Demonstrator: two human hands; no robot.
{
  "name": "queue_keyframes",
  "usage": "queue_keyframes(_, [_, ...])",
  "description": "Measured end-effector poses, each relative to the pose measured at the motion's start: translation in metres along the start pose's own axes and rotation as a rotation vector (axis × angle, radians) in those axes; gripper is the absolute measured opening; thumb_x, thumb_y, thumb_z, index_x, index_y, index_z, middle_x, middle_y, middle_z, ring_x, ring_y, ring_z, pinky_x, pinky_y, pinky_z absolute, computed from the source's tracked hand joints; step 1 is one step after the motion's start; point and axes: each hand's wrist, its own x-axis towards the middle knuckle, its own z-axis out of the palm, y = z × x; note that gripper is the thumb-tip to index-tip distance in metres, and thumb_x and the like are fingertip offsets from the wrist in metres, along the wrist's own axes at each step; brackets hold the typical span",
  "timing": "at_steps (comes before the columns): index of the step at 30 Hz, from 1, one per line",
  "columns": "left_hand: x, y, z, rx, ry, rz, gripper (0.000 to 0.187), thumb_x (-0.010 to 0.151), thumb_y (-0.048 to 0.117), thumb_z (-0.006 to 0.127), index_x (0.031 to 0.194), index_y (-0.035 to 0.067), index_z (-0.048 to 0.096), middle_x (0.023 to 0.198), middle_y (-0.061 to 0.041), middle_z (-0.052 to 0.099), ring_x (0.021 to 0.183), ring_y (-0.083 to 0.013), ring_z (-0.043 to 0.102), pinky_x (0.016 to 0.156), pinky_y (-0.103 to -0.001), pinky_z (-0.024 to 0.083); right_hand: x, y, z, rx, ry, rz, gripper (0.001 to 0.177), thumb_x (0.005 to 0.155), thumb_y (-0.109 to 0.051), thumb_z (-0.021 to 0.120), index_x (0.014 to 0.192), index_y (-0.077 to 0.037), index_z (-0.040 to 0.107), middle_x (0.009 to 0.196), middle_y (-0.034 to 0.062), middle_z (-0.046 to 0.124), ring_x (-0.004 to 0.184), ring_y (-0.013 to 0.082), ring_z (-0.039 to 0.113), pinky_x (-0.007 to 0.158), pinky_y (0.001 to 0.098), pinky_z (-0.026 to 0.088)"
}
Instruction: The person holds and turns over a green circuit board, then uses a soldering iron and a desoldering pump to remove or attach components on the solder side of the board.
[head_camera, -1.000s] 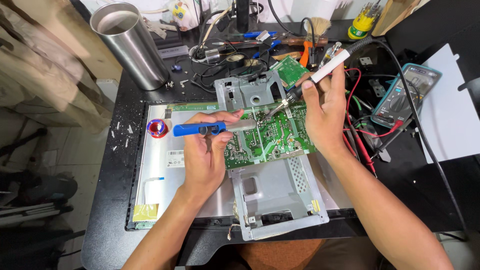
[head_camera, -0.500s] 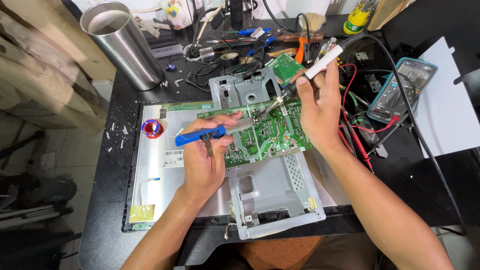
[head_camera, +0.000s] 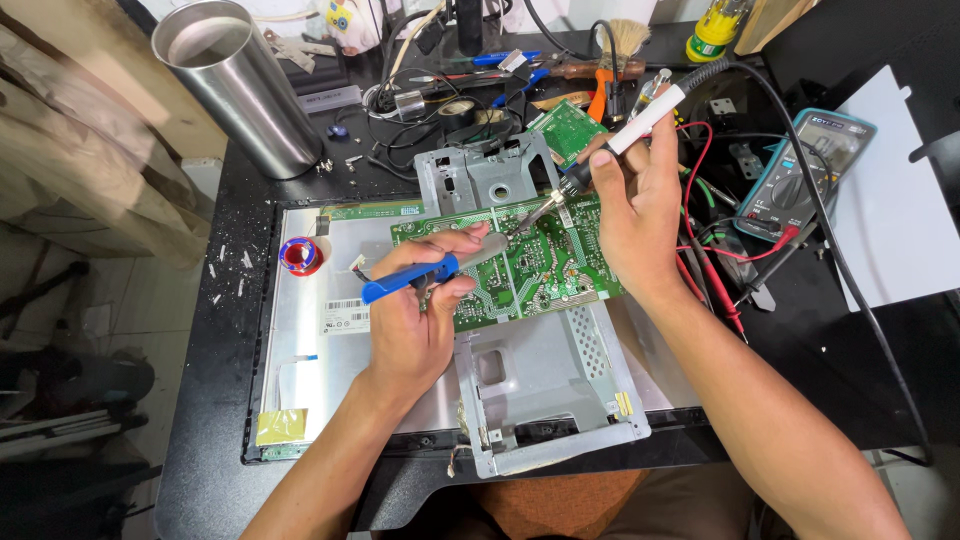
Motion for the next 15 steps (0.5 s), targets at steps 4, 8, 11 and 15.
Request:
queue_keyframes(4, [0.0008, -0.0008, 0.0022, 0.036, -0.011, 0.067, 0.037, 0.106, -0.010, 0.056, 0.131, 0.007, 0.036, 0.128, -0.018, 0.061, 0.131, -0.0355, 0.065, 0.114, -0.046, 0.056, -0.0007, 0.0000, 0.0004, 0.001, -0.002, -0.002, 0.067, 0.113, 0.001, 0.052, 0.168, -0.001, 0.013, 0.112, 0.0077, 0.068, 0.098, 0.0093, 0.059, 0.089, 0.0239, 0.050])
queue_keyframes(8, [0.0011, -0.0012, 0.0030, 0.121, -0.028, 0.094, 0.043, 0.102, -0.013, 0.061, 0.130, 0.008, 0.036, 0.127, -0.018, 0.062, 0.128, -0.0349, 0.066, 0.110, -0.045, 0.059, -0.0015, 0.0015, -0.0004, -0.004, -0.004, 0.001, 0.068, 0.114, 0.000, 0.053, 0.168, -0.001, 0.012, 0.111, 0.0076, 0.068, 0.099, 0.0102, 0.060, 0.091, 0.0247, 0.051])
queue_keyframes(11, [0.0015, -0.0022, 0.0036, 0.124, -0.034, 0.085, 0.043, 0.101, -0.015, 0.061, 0.129, 0.008, 0.036, 0.127, -0.018, 0.062, 0.128, -0.0344, 0.066, 0.109, -0.044, 0.059, -0.0031, 0.0030, -0.0013, -0.062, -0.008, -0.048, 0.065, 0.116, 0.000, 0.053, 0.165, 0.000, 0.010, 0.110, 0.0092, 0.069, 0.101, 0.0107, 0.061, 0.099, 0.0259, 0.050])
queue_keyframes(15, [-0.0020, -0.0036, 0.0029, 0.128, -0.061, 0.065, 0.043, 0.102, -0.015, 0.059, 0.130, 0.008, 0.036, 0.128, -0.017, 0.061, 0.129, -0.0334, 0.066, 0.107, -0.042, 0.060, -0.0024, 0.0053, -0.0016, -0.028, -0.015, -0.051, 0.064, 0.116, 0.000, 0.052, 0.164, 0.001, 0.010, 0.114, 0.0098, 0.068, 0.105, 0.0118, 0.061, 0.099, 0.0245, 0.049])
